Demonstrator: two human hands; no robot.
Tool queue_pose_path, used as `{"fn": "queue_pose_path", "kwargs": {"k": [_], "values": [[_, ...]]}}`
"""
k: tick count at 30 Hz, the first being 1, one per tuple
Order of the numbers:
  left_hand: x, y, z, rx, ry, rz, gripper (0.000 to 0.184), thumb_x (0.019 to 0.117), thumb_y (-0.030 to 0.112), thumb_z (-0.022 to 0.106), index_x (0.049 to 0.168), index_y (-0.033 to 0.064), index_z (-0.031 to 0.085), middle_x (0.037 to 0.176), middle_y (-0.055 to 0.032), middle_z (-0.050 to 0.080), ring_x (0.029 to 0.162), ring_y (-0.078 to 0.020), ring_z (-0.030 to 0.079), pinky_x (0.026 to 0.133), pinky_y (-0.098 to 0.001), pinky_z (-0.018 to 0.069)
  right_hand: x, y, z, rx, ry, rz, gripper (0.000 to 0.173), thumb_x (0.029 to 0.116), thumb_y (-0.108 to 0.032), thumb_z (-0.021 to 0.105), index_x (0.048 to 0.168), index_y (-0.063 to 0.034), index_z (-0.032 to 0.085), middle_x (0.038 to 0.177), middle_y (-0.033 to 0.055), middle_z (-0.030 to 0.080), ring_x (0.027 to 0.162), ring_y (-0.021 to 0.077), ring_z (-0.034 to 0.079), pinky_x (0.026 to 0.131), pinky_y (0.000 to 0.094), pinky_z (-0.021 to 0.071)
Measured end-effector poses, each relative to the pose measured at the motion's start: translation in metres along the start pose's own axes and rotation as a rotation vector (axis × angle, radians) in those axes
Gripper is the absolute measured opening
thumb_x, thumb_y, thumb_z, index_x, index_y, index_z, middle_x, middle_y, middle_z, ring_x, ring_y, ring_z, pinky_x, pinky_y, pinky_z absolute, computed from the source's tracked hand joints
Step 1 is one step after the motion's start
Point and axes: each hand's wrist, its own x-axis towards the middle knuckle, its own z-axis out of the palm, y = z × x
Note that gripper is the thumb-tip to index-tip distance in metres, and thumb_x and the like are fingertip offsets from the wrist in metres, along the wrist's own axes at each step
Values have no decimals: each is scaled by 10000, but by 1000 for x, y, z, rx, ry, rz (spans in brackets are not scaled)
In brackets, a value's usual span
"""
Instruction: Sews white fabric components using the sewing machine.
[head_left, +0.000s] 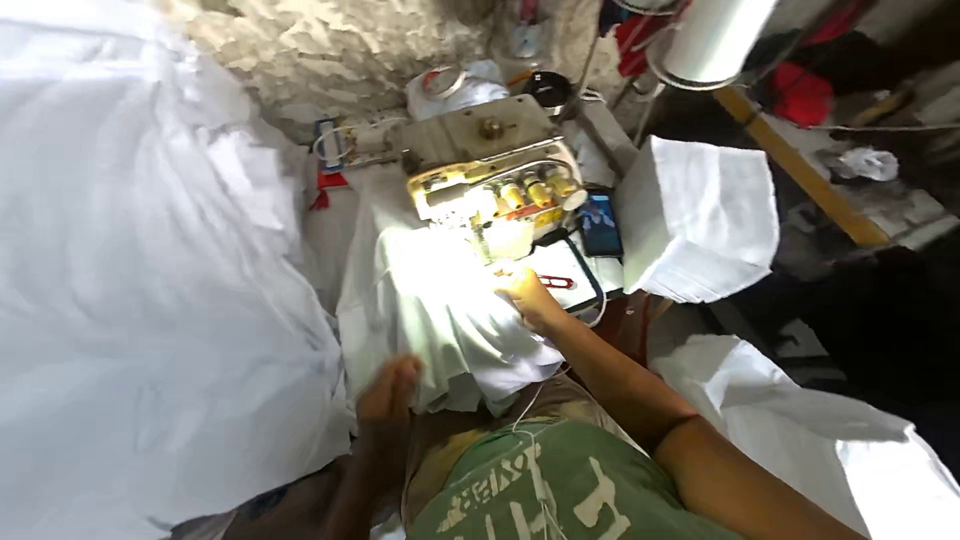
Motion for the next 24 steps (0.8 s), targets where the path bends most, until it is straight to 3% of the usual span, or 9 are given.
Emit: {"fn": "queue_pose_path", "kwargs": {"k": [3,6,7,11,16,18,20,22,24], "values": [[-113,-37,25,-104,-197,-483,359,1050,187,531,1132,-143,647,1003,-249,707,849,-279,705,785,-440,586,-23,18,-19,55,-117,73,85,976,-44,539,1017,-46,614,766,7,608,634,54,577,600,247,516],[-141,-61,35,-116,-43,-939,751,943,190,737,1504,-121,346,1409,-372,505,1276,-453,549,1082,-580,431,-33,29,-29,46,-195,23,93,960,-38,554,1037,-41,606,748,12,619,607,40,563,578,224,492],[-130,-63,35,-75,-37,-973,800,916,183,763,1513,-121,327,1405,-365,511,1263,-436,560,1068,-564,447,-32,35,-32,48,-247,-5,111,948,-30,571,1056,-42,596,766,18,635,624,38,580,591,223,503],[-61,-84,50,121,-266,-980,535,948,260,743,1305,-108,590,1290,-285,630,1216,-365,610,1073,-491,457,-32,46,-36,13,-360,-30,110,950,-44,619,1056,-37,593,816,37,648,697,57,609,664,250,527],[-37,-70,69,224,-440,-993,600,1040,377,592,1437,-64,501,1457,-274,525,1381,-370,496,1166,-481,371,-40,39,-43,-95,-274,-53,49,976,-66,598,1010,-32,589,798,45,610,675,67,571,641,248,493],[-48,-39,47,197,-523,-897,490,1067,239,553,1422,-96,504,1434,-295,539,1347,-368,529,1134,-475,396,-39,39,-51,-108,-258,-55,63,984,-77,598,1025,-29,598,817,54,626,686,74,588,649,256,509],[-62,-10,4,15,-304,-833,465,951,101,707,1337,-95,538,1234,-214,636,1075,-213,652,920,-367,558,-38,38,-55,-87,-252,-50,78,987,-104,600,1031,-40,607,812,50,632,678,79,591,640,265,512],[-64,22,-74,82,-141,-754,590,903,30,715,1392,-163,448,1287,-307,597,1150,-276,634,994,-420,522,-42,29,-51,2,-271,-34,73,977,-101,596,1035,-61,614,823,27,644,686,64,605,643,255,527],[-56,45,-175,306,-20,-769,671,978,68,569,1492,-210,238,1429,-423,412,1229,-356,556,1063,-458,448,-52,20,-37,125,-305,-11,110,954,-81,572,1048,-97,626,844,10,657,683,53,614,622,238,530]]}}
